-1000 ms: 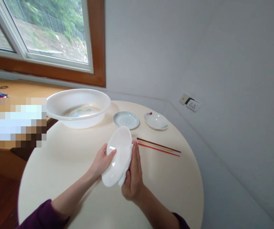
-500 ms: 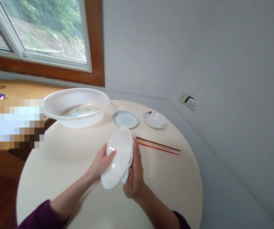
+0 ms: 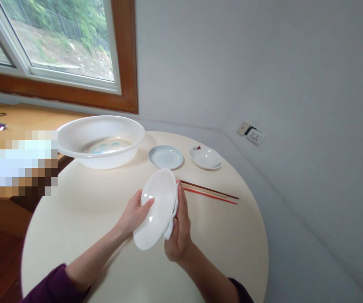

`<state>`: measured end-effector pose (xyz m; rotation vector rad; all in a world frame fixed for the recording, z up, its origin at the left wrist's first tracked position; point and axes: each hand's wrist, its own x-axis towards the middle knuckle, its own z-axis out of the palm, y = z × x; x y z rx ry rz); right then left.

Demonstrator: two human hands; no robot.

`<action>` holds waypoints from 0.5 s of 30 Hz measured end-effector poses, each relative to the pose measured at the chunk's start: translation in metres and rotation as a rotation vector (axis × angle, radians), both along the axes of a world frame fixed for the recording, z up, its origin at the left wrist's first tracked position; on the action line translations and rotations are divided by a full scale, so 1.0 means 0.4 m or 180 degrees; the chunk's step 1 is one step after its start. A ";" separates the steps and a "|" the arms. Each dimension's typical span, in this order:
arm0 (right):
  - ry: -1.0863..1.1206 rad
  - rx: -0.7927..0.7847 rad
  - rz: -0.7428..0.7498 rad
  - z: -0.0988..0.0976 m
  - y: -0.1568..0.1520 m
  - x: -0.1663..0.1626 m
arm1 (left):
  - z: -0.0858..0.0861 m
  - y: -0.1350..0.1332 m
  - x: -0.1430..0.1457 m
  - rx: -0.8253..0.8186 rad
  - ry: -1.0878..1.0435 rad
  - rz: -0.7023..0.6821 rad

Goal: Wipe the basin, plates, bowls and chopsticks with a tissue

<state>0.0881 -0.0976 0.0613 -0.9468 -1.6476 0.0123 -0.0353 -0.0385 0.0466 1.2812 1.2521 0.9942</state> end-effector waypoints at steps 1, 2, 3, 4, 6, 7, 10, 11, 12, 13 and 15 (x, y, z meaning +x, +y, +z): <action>0.0005 -0.0008 0.0004 -0.001 0.000 0.000 | 0.002 0.000 0.001 -0.0019 -0.0007 0.0012; 0.0009 -0.0021 0.0008 -0.002 0.000 0.000 | 0.003 -0.001 0.001 -0.0028 -0.0015 0.0023; 0.0014 -0.0036 0.0011 -0.002 0.001 0.000 | 0.004 -0.001 0.001 -0.0029 -0.0023 0.0027; 0.0024 -0.0049 0.0013 -0.003 0.001 0.000 | 0.003 -0.001 0.001 -0.0025 -0.0034 0.0028; 0.0056 -0.0073 0.0032 -0.005 0.001 0.000 | 0.001 -0.001 0.001 -0.0010 -0.0060 0.0023; 0.0077 -0.0085 0.0052 -0.005 0.001 0.000 | 0.000 -0.001 0.000 -0.0001 -0.0072 0.0011; 0.0151 -0.0115 0.0126 -0.007 0.000 0.000 | -0.002 -0.001 0.000 0.0006 -0.0059 -0.0015; 0.0171 -0.0120 0.0143 -0.007 0.000 0.000 | -0.002 -0.001 0.000 0.0010 -0.0038 -0.0024; 0.0183 -0.0123 0.0150 -0.007 0.000 0.000 | -0.001 -0.001 0.000 0.0014 -0.0016 -0.0037; 0.0187 -0.0126 0.0150 -0.007 0.000 0.000 | 0.000 -0.001 0.001 0.0020 -0.0002 -0.0044; 0.0175 -0.0123 0.0148 -0.005 -0.001 0.000 | 0.003 -0.002 0.001 0.0029 0.0000 -0.0051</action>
